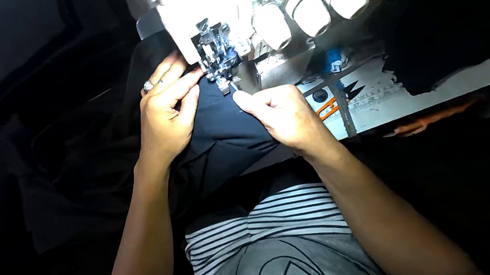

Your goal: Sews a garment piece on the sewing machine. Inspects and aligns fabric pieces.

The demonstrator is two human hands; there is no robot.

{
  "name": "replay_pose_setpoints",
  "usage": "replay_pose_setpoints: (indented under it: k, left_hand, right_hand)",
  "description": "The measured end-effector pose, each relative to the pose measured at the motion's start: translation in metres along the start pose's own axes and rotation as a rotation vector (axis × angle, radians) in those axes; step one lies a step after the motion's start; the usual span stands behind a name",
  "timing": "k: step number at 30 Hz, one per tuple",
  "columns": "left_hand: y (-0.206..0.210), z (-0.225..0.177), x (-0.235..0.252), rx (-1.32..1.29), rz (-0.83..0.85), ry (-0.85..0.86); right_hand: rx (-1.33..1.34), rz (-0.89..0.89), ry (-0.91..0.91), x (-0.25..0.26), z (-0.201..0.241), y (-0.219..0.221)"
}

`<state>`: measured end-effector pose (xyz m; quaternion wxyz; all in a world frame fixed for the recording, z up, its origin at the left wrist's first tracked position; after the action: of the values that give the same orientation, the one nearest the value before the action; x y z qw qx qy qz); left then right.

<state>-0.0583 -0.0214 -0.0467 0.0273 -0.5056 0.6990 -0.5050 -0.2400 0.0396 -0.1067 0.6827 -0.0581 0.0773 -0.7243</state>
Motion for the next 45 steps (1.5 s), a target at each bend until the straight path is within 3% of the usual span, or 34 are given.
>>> replay_pose_setpoints:
  k: [3, 5, 8, 11, 15, 18, 20, 22, 24, 26, 30, 33, 37, 42, 45]
  left_hand:
    - [-0.03, -0.037, -0.026, 0.203, -0.103, -0.008]
    - [-0.038, -0.078, -0.059, 0.116, -0.169, 0.012]
    - [0.008, -0.113, -0.101, 0.098, -0.123, -0.038]
    - [0.022, -0.107, -0.094, 0.064, -0.164, -0.022]
    - [-0.045, -0.068, -0.041, -0.18, -0.294, -0.167]
    - [-0.062, -0.031, -0.017, -0.212, -0.288, -0.347]
    - [-0.059, -0.035, -0.012, -0.121, -0.249, -0.31]
    - [-0.045, -0.064, -0.015, -0.01, -0.164, -0.202]
    - [-0.017, -0.1, -0.024, 0.03, 0.001, -0.018]
    - [0.005, -0.108, -0.037, 0.019, 0.12, 0.09]
    - [-0.019, -0.061, -0.033, 0.099, -0.202, -0.11]
    - [0.007, -0.024, -0.03, 0.143, -0.014, -0.214]
    - [0.009, 0.004, -0.03, 0.019, 0.028, -0.069]
    - [0.003, 0.003, -0.04, 0.104, -0.012, -0.025]
    - [-0.013, -0.024, -0.064, 0.196, -0.149, -0.041]
  right_hand:
    - [0.026, -0.002, -0.031, -0.03, -0.004, -0.011]
    - [0.13, 0.011, 0.014, -0.048, -0.012, -0.019]
    - [0.307, 0.039, 0.079, -0.062, -0.005, -0.017]
    - [0.482, 0.071, 0.019, -0.056, 0.015, -0.01]
    - [0.475, 0.195, -0.11, -0.064, 0.023, -0.014]
    - [0.478, 0.267, -0.127, -0.066, 0.008, -0.013]
    - [0.53, 0.346, -0.136, -0.061, 0.0, -0.006]
    - [0.624, 0.395, -0.144, -0.054, -0.005, 0.0]
    - [0.685, 0.32, -0.115, -0.043, -0.01, 0.003]
    - [0.644, 0.201, -0.063, -0.033, -0.014, 0.006]
    - [0.407, 0.083, -0.079, -0.022, -0.013, 0.003]
    - [0.338, 0.092, -0.106, -0.018, -0.012, -0.007]
    - [0.076, 0.051, -0.159, -0.018, -0.008, -0.016]
    - [-0.21, -0.043, -0.185, -0.03, -0.007, -0.023]
    - [-0.088, -0.075, -0.162, -0.041, -0.007, -0.027]
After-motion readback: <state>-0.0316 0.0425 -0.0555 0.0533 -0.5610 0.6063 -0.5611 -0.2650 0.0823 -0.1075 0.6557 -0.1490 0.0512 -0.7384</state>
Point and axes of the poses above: each hand's wrist, its own x-axis towards the middle knuckle, its own y-axis out of the palm, z = x × y, the point moved 8 cm from there along x, towards the middle knuckle, and after that the axes turned 3 degrees about x, right-handed, at the moved point
